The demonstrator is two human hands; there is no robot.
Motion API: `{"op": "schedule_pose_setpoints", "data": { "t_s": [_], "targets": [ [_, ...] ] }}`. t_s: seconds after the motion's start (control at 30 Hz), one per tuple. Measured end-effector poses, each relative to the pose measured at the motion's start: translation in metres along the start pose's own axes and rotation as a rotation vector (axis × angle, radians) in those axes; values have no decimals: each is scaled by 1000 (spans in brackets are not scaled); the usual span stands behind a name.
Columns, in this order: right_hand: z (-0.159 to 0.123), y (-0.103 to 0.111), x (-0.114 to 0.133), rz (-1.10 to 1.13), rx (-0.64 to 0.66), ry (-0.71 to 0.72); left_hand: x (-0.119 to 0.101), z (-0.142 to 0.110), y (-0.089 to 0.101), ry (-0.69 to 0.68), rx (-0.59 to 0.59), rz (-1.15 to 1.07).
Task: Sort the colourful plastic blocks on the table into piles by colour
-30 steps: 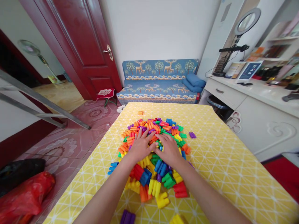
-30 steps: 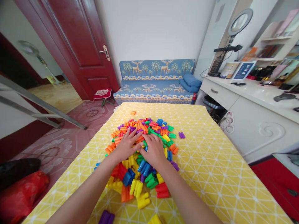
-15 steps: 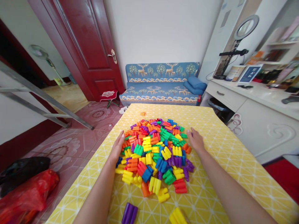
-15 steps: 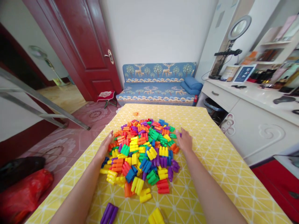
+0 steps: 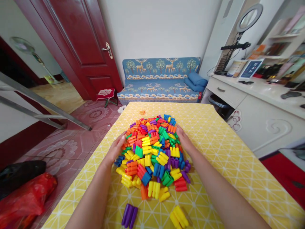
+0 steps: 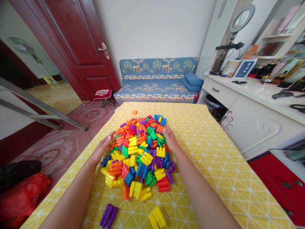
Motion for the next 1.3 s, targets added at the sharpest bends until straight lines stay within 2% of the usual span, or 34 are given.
{"op": "schedule_pose_setpoints", "data": {
  "t_s": [0.07, 0.1, 0.17, 0.2, 0.27, 0.3, 0.37, 0.5, 0.63, 0.73, 0.8, 0.87, 0.93, 1.0, 1.07, 1.13, 1.2, 1.3],
  "targets": [
    [-41, 18, -3, -16, 30, -68, 2, -18, 18, 11, -46, 58],
    [-68, 23, -2, -69, 72, -54, 5, -28, 22, 36, -51, 81],
    [-126, 24, 7, -211, 118, 17, 13, -49, 18, 51, 5, 127],
    [-154, 19, 13, -276, 145, 63, 15, -58, 11, 27, 40, 154],
    [-197, 3, 28, -372, 128, 141, 13, -71, -3, -59, 28, 245],
    [-209, -7, 37, -391, 101, 171, 13, -74, -8, -71, -4, 300],
    [-216, -26, 51, -394, 48, 170, 10, -74, -20, -70, -29, 365],
    [-195, -54, 76, -331, -15, 203, -1, -65, -33, -94, -39, 343],
    [-188, -66, 91, -361, 73, 288, -5, -63, -33, -88, -70, 275],
    [-188, -61, 95, -381, 173, 350, -7, -61, -25, -85, -87, 186],
    [-175, -43, 91, -339, 133, 368, -4, -54, -11, -57, -141, 94],
    [-144, -16, 78, -237, -17, 343, 5, -40, 4, -2, -207, 15],
    [-98, 12, 52, -97, -203, 277, 14, -21, 9, 36, -211, -41],
    [-45, 27, 15, -32, -299, 119, 21, 1, 6, 42, -180, -71],
    [5, 25, -25, -22, -248, -124, 24, 21, -4, 39, -121, -87],
    [43, 15, -49, -48, -155, -239, 23, 38, -17, 32, -69, -83],
    [71, 2, -57, -70, -91, -247, 20, 52, -27, 14, -28, -69],
    [97, -18, -56, -86, -15, -208, 17, 66, -38, -36, 23, -30]
  ]
}}
Point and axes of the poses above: each hand's wrist, its own z-axis towards the middle knuckle, its own y-axis out of the back of the hand, x = y × z, the point moved 7 cm from there along z, towards the middle knuckle, and after that the axes turned 7 degrees about z, right-handed, at the moved point
